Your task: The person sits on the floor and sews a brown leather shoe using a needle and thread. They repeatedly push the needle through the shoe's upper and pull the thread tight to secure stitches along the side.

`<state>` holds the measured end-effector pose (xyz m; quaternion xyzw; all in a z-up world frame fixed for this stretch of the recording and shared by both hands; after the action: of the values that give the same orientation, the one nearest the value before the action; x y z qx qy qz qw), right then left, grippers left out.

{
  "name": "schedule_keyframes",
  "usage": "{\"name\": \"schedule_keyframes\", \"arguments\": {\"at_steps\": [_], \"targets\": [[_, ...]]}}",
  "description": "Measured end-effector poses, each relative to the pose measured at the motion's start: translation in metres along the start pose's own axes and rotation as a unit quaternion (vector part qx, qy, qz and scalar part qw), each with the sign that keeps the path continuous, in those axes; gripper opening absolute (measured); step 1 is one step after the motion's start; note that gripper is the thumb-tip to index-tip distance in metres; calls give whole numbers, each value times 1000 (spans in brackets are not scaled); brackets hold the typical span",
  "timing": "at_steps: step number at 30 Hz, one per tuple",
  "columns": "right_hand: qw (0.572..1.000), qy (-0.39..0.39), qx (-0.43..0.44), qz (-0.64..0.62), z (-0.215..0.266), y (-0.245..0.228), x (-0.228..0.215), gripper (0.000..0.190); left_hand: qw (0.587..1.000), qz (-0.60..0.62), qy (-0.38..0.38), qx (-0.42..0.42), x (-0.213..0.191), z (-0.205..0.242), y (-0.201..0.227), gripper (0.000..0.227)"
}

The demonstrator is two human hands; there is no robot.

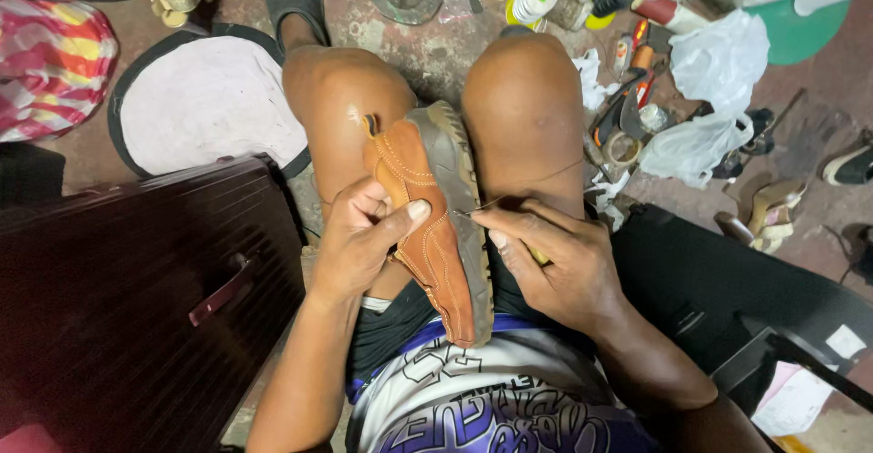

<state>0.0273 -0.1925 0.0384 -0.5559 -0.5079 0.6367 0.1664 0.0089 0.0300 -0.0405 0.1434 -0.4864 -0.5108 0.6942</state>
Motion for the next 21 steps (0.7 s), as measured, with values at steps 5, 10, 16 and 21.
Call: {"name": "schedule_keyframes", "arguments": {"at_steps": [5, 10, 16, 21], "targets": [[1000, -9, 6, 9, -3, -1, -4, 26, 1000, -17, 13, 0, 0, 2, -3, 20], [1000, -13, 17, 10, -4, -2, -4, 26, 999, -34, 30, -20, 1, 5, -3, 18], [1000, -18, 22, 11, -5, 2, -4, 27, 996, -69, 54, -12, 3, 3, 1, 13], [999, -20, 7, 31, -6, 2, -6, 30, 990, -118, 76, -6, 4, 5, 0, 9]]}}
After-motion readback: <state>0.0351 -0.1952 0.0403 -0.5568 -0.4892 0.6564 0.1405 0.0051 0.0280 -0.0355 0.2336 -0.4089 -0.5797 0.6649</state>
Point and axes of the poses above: each hand's wrist, its own z-axis away from the middle knuckle, its own x-axis out of the palm, y = z × x, the point moved 2 cm from there along -z, towards the middle knuckle, and after that the axes turned 9 degrees about -x, right-handed, at the moved point
